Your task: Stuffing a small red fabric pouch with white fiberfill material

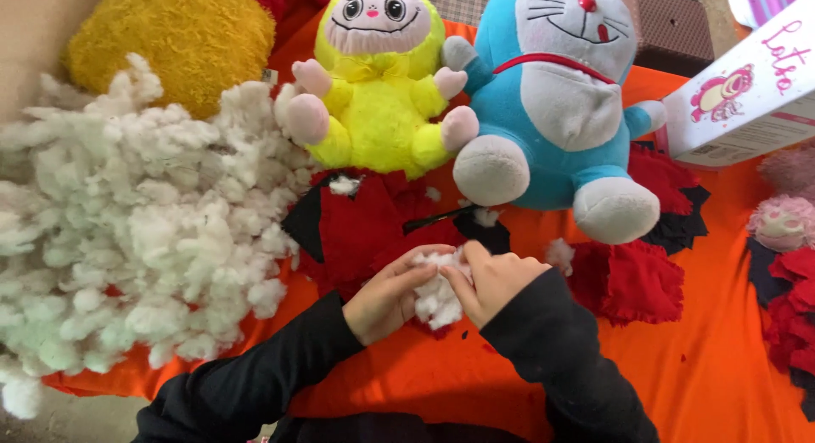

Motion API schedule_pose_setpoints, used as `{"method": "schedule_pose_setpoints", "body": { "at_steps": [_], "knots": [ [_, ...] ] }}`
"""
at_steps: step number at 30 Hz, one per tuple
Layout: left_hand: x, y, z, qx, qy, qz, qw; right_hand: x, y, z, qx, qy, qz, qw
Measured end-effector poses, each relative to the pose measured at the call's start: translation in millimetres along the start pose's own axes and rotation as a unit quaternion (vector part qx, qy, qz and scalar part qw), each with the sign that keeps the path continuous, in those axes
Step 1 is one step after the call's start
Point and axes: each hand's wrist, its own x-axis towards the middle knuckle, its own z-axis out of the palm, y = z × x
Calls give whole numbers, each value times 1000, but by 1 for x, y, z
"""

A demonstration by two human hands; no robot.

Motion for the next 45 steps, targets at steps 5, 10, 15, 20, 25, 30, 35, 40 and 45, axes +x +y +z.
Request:
{"method": "schedule_pose_setpoints", "body": {
  "at_steps": [5, 10, 15, 20, 25, 30, 35, 40, 45],
  "knots": [
    [-2, 8, -8, -20, -13, 13, 1000, 7, -3, 5, 6, -21, -62, 998],
    [-12, 17, 4, -12, -52, -20, 998, 14, 11, 14, 10, -78, -77, 994],
    [-15, 27, 15, -17, -43, -27, 999, 11, 14, 15, 83, 43, -123, 988],
    [-12, 16, -4, -67, -66, -14, 995, 6, 11, 10, 161, 127, -306, 929],
    [-9, 5, -10, -40, -123, 5, 992, 3, 2, 38, 232, 41, -325, 916],
    [-11, 2, -9, -57, -141, -16, 988, 14, 18, 56, 163, 203, -277, 925],
    [-8, 0, -21, -15, -81, -3, 997, 6, 3, 36, 167, 182, -258, 934],
    [-12, 8, -9, 17, -41, 22, 999, 4, -2, 16, 155, 180, -278, 931],
    [-7, -4, -26, -11, -37, 19, 999, 13, -18, 58, 198, 248, -304, 899]
  ]
}}
